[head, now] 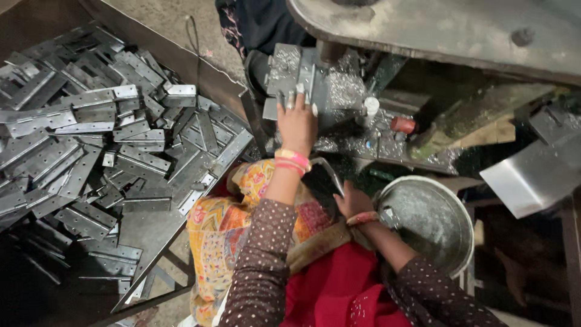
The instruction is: The person sits on the floor and repeatedly places metal brackets into a press machine, activates the press, and removes the processed pieces. The person handles the brackets one at a time and places the finished pieces into a pile beside the machine.
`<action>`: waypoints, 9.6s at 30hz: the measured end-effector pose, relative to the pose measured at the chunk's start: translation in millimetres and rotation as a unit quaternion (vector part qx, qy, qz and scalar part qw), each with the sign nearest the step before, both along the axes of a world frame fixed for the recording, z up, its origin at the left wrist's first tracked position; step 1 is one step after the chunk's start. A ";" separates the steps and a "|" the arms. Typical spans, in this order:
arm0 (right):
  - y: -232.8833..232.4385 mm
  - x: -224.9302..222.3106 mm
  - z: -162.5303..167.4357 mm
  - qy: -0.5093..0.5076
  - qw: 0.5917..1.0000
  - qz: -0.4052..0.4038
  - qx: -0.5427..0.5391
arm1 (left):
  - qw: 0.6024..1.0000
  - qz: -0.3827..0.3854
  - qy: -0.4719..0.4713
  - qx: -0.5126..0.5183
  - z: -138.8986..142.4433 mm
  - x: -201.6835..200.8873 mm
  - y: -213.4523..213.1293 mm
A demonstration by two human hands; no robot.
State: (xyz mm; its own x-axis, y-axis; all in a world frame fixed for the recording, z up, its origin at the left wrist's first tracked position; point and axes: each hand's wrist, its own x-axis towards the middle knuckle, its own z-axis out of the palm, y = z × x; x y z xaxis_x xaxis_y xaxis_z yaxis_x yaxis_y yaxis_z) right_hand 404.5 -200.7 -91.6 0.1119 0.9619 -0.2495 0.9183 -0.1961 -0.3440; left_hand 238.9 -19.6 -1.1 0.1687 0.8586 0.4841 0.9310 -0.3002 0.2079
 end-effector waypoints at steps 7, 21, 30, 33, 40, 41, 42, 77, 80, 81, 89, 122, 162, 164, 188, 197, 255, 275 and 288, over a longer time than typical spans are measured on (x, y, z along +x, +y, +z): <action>34.6 14.7 18.4 -0.018 0.994 0.098 -0.052 | 0.997 -0.007 -0.015 0.072 -6.8 -2.7 -15.2; 15.7 10.0 2.5 0.001 0.996 0.062 -0.062 | 0.999 -0.031 0.000 -0.015 1.2 6.1 -9.0; 33.6 13.9 27.9 -0.001 0.997 0.075 -0.029 | 0.999 -0.016 0.021 -0.045 11.6 8.8 34.9; 5.6 2.5 -4.8 -0.015 1.000 -0.007 0.004 | 1.000 -0.020 0.000 -0.010 2.9 9.7 37.6; 23.6 18.6 -22.6 -0.033 0.999 0.031 -0.017 | 0.991 -0.052 -0.061 0.106 -15.3 -23.3 6.7; 32.1 20.7 -17.4 0.004 0.997 0.071 0.033 | 0.971 -0.100 -0.144 0.163 -15.8 -37.2 -1.8; 40.9 21.6 -12.1 -0.030 0.997 0.066 0.002 | 0.973 -0.069 -0.159 0.154 -18.4 -64.1 -9.1; 27.4 28.8 18.2 -0.057 0.994 0.071 -0.057 | 0.974 -0.169 0.078 0.126 17.6 -26.6 -91.4; 20.2 28.8 27.5 -0.030 0.997 0.059 -0.041 | 0.990 -0.143 0.020 0.007 -3.9 2.9 -62.4; 18.8 28.7 30.5 -0.018 0.998 0.053 -0.038 | 0.994 -0.109 0.005 0.003 -8.6 7.7 -56.9; 16.5 30.6 31.9 0.012 0.997 0.071 -0.030 | 1.000 -0.017 0.014 -0.015 -2.7 16.6 -61.7; 42.8 28.1 22.0 -0.049 0.992 0.105 -0.057 | 1.000 -0.019 0.011 -0.007 -16.4 5.8 -17.0; 23.6 23.9 65.7 0.061 0.978 -0.009 0.198 | 0.992 -0.038 0.005 0.117 8.9 4.2 -117.8; 22.8 26.8 59.3 0.051 0.960 0.020 0.275 | 0.987 -0.083 0.039 0.128 10.4 -4.3 -115.9; 23.2 33.4 48.1 0.052 0.966 0.029 0.251 | 0.997 0.037 0.051 0.041 10.7 -8.5 -72.0; 20.2 30.3 40.9 0.030 0.993 0.038 0.111 | 1.000 -0.013 0.003 -0.019 9.2 13.6 -46.8; 4.4 21.9 -17.7 0.008 0.999 0.009 -0.038 | 0.998 -0.050 -0.024 -0.023 -3.6 19.1 41.0; 0.2 12.9 -15.5 0.005 1.000 0.004 -0.026 | 0.993 -0.033 0.039 -0.106 7.0 6.9 30.9; 33.7 20.7 10.3 -0.069 0.995 0.067 -0.019 | 1.000 -0.002 0.002 0.015 7.8 7.6 36.2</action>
State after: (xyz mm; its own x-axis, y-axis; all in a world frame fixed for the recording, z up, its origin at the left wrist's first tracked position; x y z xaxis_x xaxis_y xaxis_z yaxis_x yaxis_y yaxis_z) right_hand 425.3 -167.0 -81.3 0.0183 0.9607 -0.2769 0.9752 -0.0783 -0.2071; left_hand 246.4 16.6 6.6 0.1738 0.8427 0.5096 0.9309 -0.3094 0.1943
